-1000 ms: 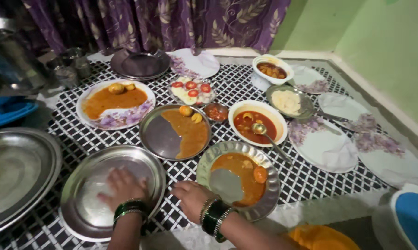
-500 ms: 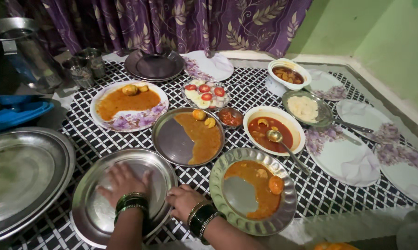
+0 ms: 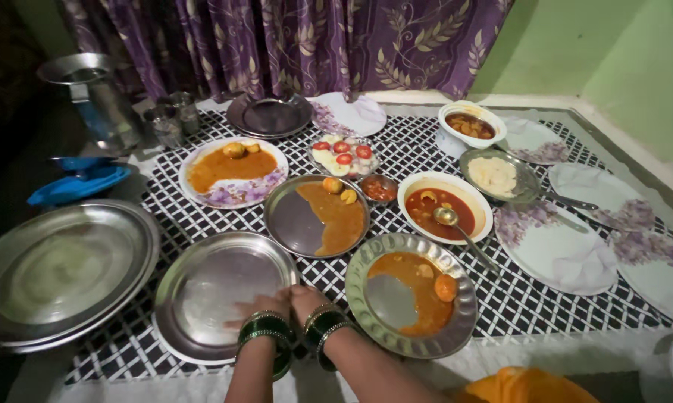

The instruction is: The person serves food onto metal plates from various bowls and containers, including curry with eggs, vegetables, and flatbread, while sitting on the floor.

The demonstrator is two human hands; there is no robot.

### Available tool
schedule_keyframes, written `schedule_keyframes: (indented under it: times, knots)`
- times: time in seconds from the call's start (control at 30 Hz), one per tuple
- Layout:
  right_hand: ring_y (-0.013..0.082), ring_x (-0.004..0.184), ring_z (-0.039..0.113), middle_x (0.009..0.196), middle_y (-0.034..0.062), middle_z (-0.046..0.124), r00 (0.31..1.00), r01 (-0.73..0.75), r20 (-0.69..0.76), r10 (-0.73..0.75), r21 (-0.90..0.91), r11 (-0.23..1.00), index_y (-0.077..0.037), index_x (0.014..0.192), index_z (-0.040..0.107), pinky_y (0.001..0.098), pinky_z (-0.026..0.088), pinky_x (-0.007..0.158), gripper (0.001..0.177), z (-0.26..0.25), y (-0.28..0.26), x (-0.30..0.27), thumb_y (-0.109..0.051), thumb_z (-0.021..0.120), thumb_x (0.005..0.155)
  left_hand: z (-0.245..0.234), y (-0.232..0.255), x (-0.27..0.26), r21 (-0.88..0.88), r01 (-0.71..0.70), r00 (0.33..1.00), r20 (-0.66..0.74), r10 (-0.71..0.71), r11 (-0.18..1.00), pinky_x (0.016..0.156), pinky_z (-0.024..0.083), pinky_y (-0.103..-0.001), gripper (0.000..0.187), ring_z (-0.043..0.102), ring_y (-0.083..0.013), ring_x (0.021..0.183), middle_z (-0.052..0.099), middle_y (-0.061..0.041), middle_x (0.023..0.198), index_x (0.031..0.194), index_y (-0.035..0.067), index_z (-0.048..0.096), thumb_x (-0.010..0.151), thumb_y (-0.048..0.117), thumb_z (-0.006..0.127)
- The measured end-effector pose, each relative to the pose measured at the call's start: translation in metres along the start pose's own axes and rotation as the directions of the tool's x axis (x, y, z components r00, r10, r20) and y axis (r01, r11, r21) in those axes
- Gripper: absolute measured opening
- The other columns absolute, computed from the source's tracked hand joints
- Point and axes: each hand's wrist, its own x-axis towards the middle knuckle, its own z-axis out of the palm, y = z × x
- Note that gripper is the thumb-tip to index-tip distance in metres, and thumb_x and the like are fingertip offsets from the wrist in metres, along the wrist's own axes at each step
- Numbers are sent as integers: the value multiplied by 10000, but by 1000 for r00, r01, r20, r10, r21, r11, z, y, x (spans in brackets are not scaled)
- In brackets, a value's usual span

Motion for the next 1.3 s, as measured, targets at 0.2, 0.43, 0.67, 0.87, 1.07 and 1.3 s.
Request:
schedule_keyframes:
  times: [0.2,0.43,0.67,0.87,1.07,1.3]
  knots:
    - [375,1172,649,1288,205,666,808,552,201,-554,-588,591,-109,1185,700,469,492,946,437,-12,-19,3,-285,744,787,6,-1,22,-406,-431,898,-105,427,806,1101,475,-424,579,663,-349,1225,715,-188,1274,1277,136,731,956,567,517]
    - [366,995,705,1043,180,733,982,161,-63,-175,-190,969,-162,1086,752,455,556,899,228,-103,-89,-52,-186,658,880,-135,-26,-15,163,-549,783,-242,573,820,1001,540,-462,403,706,-353,1106,717,-169,1211,1261,216,708,920,420,642]
    - [339,922,720,1000,134,747,893,325,-337,-299,22,945,-132,1001,754,440,573,834,166,-119,-170,-35,-175,657,873,-198,-122,-36,150,-495,733,-456,504,856,1058,497,-464,470,640,-373,1209,662,-163,1335,1339,214,676,909,403,647]
    - [331,1103,658,1125,118,726,790,521,-307,-531,-121,845,-120,1078,726,445,498,1026,233,-69,-225,6,-137,656,857,-194,-162,56,189,-53,890,-436,132,981,1134,310,-532,873,329,-416,1436,372,-179,1557,1458,140,510,771,597,795]
    - [357,1231,598,1271,175,670,640,688,-315,-701,-171,705,-73,1192,676,450,440,1099,384,-14,-253,36,-52,627,812,-178,-173,114,197,-66,989,-116,90,978,1168,463,-449,702,582,-349,1375,587,-195,1476,1373,100,675,827,527,786]
    - [375,1058,684,1151,201,710,912,349,-246,-327,47,936,-72,1171,691,439,529,971,319,16,-270,72,-122,675,856,-205,-162,57,68,-65,979,-188,77,996,1115,472,-485,478,582,-378,1323,591,-228,1429,1346,97,663,927,323,708]
